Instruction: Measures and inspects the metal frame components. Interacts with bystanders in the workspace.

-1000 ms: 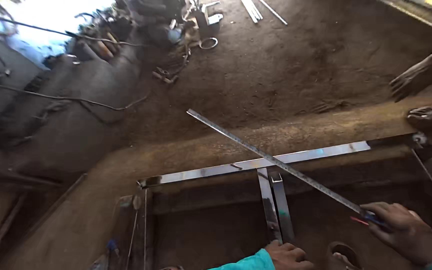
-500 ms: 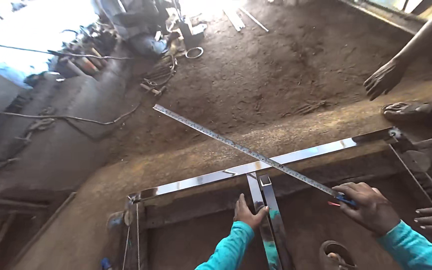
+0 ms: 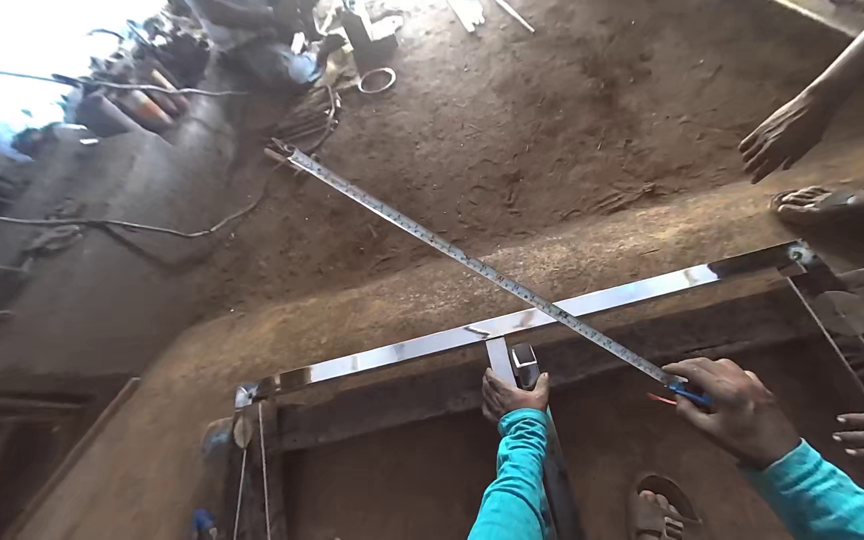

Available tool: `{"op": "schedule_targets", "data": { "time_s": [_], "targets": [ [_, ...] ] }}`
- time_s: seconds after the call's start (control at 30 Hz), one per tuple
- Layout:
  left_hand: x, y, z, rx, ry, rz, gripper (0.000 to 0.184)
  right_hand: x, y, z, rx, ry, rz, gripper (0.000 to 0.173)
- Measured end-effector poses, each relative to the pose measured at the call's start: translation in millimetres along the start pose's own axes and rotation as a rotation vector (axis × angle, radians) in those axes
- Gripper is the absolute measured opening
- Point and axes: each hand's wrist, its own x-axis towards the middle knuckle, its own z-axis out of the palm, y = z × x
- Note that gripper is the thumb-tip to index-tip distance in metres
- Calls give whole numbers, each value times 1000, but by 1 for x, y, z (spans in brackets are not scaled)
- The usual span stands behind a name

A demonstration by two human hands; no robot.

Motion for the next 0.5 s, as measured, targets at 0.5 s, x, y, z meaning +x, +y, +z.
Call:
{"op": "schedule_targets", "data": {
  "time_s": [0.5],
  "targets": [
    [1,-3,1,-9,1,1,119,4,6,7,17,-67,-28,37]
  ]
}}
